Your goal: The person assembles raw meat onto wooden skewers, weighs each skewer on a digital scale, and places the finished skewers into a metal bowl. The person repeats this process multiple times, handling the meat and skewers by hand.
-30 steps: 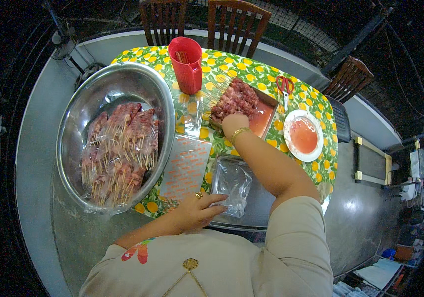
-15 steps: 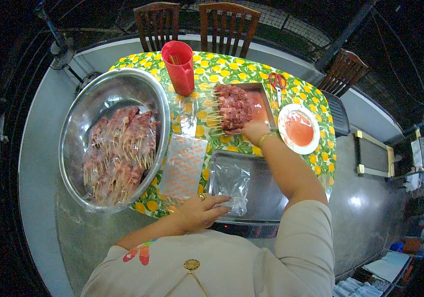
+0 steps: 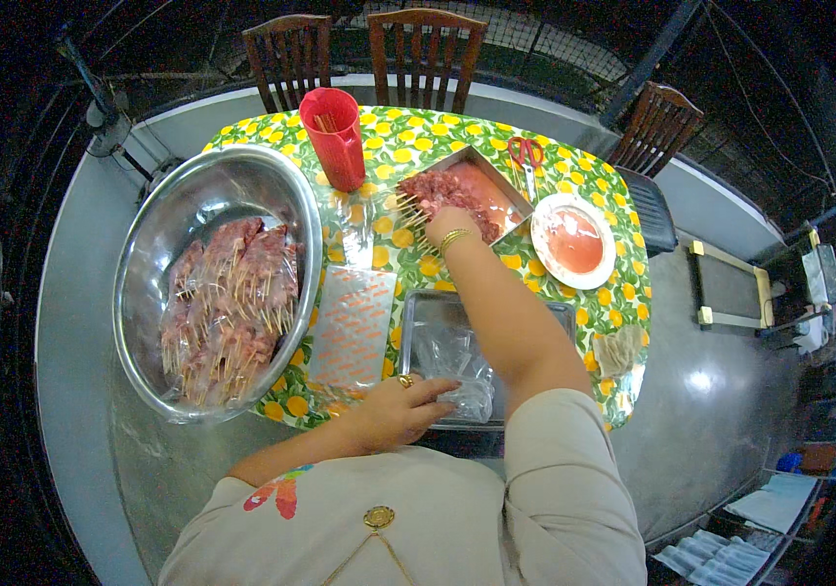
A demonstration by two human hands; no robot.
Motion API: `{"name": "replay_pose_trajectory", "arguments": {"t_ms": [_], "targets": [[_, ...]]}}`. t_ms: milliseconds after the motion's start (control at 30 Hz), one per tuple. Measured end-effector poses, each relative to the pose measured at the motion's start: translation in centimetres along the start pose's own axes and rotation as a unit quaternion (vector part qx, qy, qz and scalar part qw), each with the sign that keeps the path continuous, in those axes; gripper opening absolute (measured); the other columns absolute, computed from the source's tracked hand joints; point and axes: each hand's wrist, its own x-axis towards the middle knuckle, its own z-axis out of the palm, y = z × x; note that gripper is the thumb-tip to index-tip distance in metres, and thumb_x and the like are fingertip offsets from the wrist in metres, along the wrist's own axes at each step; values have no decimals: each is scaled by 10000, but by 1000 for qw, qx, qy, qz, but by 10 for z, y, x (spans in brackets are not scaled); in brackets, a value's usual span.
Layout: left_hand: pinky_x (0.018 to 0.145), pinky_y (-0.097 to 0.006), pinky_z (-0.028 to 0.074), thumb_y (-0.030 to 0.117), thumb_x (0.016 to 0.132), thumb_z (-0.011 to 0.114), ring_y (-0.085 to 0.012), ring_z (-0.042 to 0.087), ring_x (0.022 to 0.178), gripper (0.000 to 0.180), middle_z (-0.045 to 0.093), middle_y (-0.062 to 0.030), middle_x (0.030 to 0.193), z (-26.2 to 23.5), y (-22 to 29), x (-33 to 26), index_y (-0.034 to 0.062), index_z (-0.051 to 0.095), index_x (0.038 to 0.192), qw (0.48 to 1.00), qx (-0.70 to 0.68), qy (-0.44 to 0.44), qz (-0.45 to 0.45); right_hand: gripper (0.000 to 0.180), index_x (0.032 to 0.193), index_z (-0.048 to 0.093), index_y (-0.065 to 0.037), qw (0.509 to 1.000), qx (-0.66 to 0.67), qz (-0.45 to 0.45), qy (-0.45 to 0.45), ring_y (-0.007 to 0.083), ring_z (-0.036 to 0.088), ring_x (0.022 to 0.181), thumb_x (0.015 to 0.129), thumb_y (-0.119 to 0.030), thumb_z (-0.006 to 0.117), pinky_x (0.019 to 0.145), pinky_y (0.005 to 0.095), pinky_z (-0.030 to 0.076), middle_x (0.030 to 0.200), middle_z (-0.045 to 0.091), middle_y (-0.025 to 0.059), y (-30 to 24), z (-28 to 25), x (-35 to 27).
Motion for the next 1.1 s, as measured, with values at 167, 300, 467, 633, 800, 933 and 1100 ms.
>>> {"name": "replay_pose_trajectory", "arguments": {"t_ms": [167, 300, 467, 633, 800, 933, 1100], "targets": [[684, -382, 562, 95, 781, 698, -259, 677, 873, 258, 629, -111, 1291, -10, -1, -6, 90, 673, 1038, 1000, 14, -12, -19, 445, 1025, 740, 41, 998, -55, -22, 3, 331, 743, 918, 845, -349, 625, 856, 418, 572, 990, 743, 223, 14, 22, 33], [677, -396, 569, 32, 760, 686, -294, 691, 890, 314, 633, -126, 1294, -16, -4, -16, 99, 683, 1067, 997, 1, -30, -65, 280, 908, 712, 28, 989, 93, -40, -104, 251, 697, 627, 860, -238, 639, 566, 375, 536, 790, 718, 179, 45, 33, 31], [598, -387, 531, 82, 785, 691, -261, 686, 829, 267, 628, -91, 1297, -14, -9, -18, 111, 682, 1051, 998, 7, -1, -56, 134, 877, 610, -25, 794, 571, 168, -124, 190, 617, 495, 933, -146, 623, 371, 294, 454, 704, 672, 138, 40, 50, 13], [606, -385, 538, 74, 790, 686, -262, 692, 839, 263, 626, -92, 1296, -13, -6, -17, 110, 682, 1050, 998, 9, -1, -58, 141, 1074, 542, 13, 676, 693, 231, -100, 230, 669, 551, 1007, -110, 539, 422, 282, 553, 859, 711, 182, 11, 65, 17], [610, -388, 544, 55, 776, 682, -275, 695, 829, 274, 625, -106, 1291, -16, 0, -19, 100, 680, 1046, 998, 14, -5, -68, 53, 975, 564, 1, 522, 811, 263, -39, 188, 627, 584, 995, -33, 529, 513, 279, 568, 730, 620, 93, 1, 71, 23], [616, -397, 550, 48, 764, 683, -288, 696, 834, 295, 625, -114, 1288, -18, 5, -22, 94, 682, 1056, 997, 16, -6, -80, 33, 939, 567, -29, 453, 845, 282, 43, 152, 561, 566, 951, 2, 562, 533, 274, 549, 725, 587, 61, -2, 69, 8], [635, -411, 572, 0, 752, 664, -309, 703, 862, 356, 633, -120, 1281, -16, 14, -24, 116, 680, 1089, 996, 18, 5, -89, 132, 940, 578, -74, 577, 786, 219, -22, 122, 529, 539, 890, 47, 584, 527, 282, 543, 752, 610, 57, 15, 42, -13]]}}
